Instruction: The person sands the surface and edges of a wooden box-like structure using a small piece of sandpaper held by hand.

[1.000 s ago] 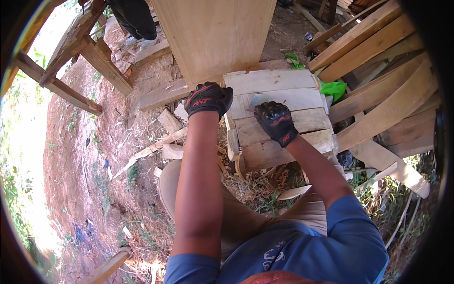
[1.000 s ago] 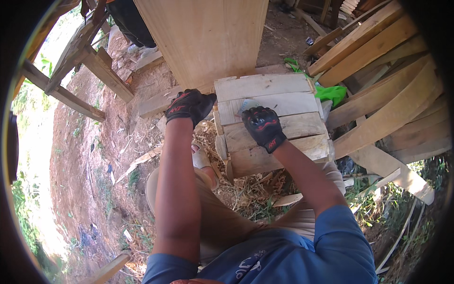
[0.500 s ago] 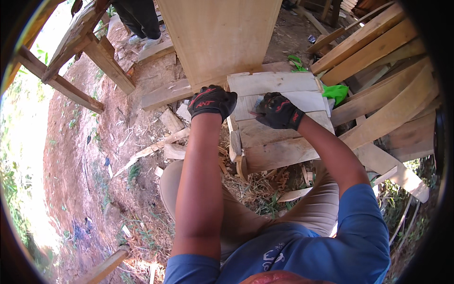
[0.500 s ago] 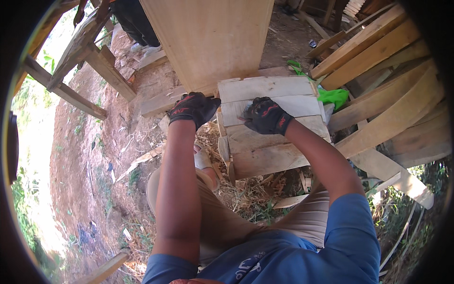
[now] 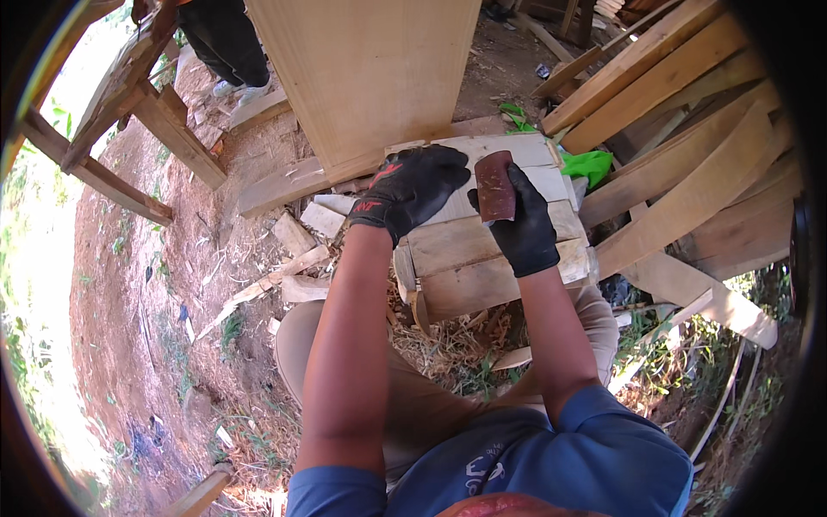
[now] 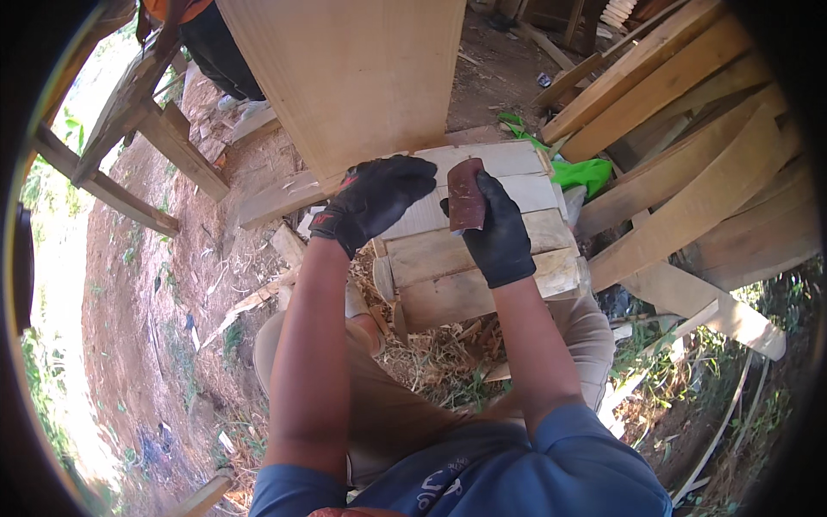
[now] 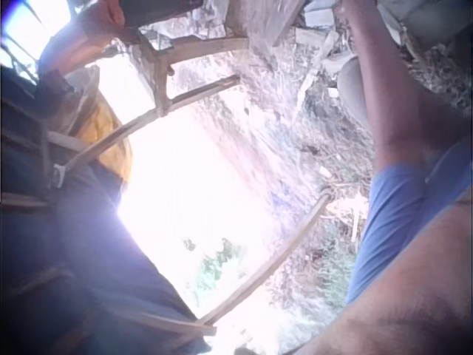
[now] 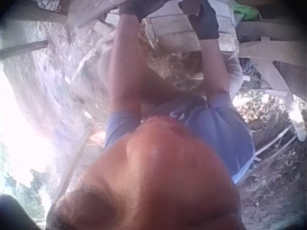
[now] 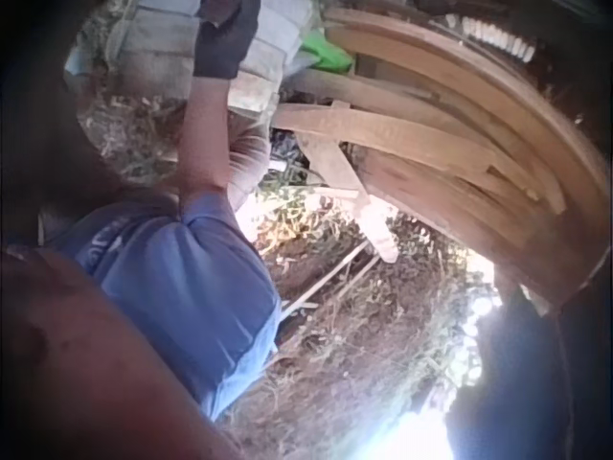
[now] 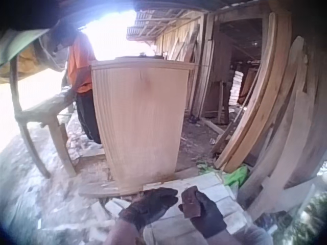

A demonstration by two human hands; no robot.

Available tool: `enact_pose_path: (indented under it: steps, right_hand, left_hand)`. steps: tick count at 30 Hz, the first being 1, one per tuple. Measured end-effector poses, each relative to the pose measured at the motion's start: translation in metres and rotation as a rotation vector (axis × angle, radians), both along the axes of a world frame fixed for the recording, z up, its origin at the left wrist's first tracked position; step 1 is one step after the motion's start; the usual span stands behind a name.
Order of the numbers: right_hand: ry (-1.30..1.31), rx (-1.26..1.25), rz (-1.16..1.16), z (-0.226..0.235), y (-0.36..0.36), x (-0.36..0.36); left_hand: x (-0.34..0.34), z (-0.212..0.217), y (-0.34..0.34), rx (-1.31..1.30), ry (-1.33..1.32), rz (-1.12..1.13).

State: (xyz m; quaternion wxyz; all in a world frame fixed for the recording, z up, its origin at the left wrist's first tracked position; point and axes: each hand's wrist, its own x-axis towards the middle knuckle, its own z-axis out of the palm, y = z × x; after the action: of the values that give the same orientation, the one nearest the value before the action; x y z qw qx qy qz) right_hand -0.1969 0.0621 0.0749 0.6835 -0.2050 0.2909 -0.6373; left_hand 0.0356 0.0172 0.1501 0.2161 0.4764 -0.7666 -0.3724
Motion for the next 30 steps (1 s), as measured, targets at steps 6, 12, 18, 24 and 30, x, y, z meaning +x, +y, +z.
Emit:
enact_pose_path:
  steps: [6, 12, 18, 24, 30]
  right_hand:
    - [0.831, -0.236, -0.271, -0.011, 0.004, -0.002]
    - [0.323, -0.11, -0.193, 0.008, 0.001, 0.008]
    - [0.373, -0.089, -0.222, 0.024, 0.005, 0.017]
    - [0.444, 0.047, -0.176, 0.04, 0.007, 0.01]
    - [0.517, 0.066, -0.166, 0.05, 0.007, 0.002]
  left_hand:
    - [-0.016, -0.004, 0.018, -0.275, -0.111, -0.19]
    - [-0.036, -0.003, 0.033, -0.09, -0.157, -0.138]
    - [-0.042, -0.002, 0.034, -0.088, -0.137, -0.117]
    - [-0.042, -0.003, 0.03, -0.065, -0.09, -0.102]
    - [-0.036, -0.008, 0.023, -0.135, -0.123, -0.059]
